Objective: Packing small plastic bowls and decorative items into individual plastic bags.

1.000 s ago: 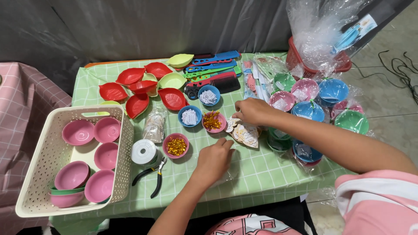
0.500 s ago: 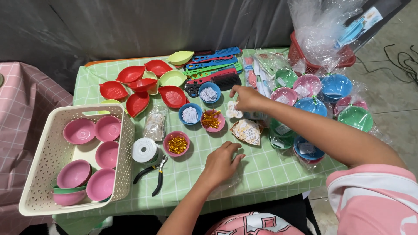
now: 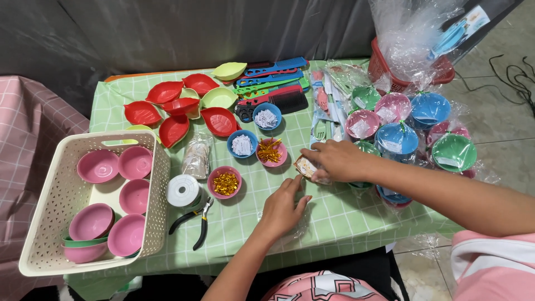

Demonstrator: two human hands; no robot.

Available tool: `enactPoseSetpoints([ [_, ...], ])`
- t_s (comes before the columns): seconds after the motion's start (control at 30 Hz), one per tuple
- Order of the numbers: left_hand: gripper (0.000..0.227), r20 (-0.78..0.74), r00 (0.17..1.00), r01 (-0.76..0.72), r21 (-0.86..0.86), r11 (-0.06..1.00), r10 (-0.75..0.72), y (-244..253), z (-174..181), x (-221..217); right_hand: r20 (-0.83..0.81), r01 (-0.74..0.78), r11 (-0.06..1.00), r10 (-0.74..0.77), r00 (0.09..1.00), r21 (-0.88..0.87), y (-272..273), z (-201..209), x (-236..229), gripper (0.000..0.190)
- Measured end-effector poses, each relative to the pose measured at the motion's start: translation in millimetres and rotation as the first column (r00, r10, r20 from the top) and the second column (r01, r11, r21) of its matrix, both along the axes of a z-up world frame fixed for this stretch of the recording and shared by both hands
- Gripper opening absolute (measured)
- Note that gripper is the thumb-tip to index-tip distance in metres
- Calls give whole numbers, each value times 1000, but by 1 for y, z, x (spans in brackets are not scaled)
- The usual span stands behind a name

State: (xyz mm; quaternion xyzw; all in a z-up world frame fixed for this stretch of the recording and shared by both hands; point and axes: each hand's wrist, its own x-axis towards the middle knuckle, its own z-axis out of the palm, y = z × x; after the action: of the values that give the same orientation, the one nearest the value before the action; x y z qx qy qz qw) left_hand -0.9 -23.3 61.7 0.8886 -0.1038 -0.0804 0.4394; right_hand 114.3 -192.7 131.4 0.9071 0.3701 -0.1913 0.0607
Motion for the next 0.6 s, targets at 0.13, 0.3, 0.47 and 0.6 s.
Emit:
enactPoseSetpoints([
  [0.13,53,29,999,-34,10,999,34,0,-3,0,131,-85,986,104,986,-144,3,-35,-9,90],
  [0.3,41,53,992,-112,37,993,110,5,-28,2,124,6,994,8,992,-112,5,-59,-2,79],
  [0.47,29,52,980,-193,56,980,190,11,-37,3,8,179,983,-179,984,-42,21,-11,14,74],
  [0.6,22,184,937,-309,34,951,298,9,-44,2,18,263,962,-265,964,73,35,-23,69,77],
])
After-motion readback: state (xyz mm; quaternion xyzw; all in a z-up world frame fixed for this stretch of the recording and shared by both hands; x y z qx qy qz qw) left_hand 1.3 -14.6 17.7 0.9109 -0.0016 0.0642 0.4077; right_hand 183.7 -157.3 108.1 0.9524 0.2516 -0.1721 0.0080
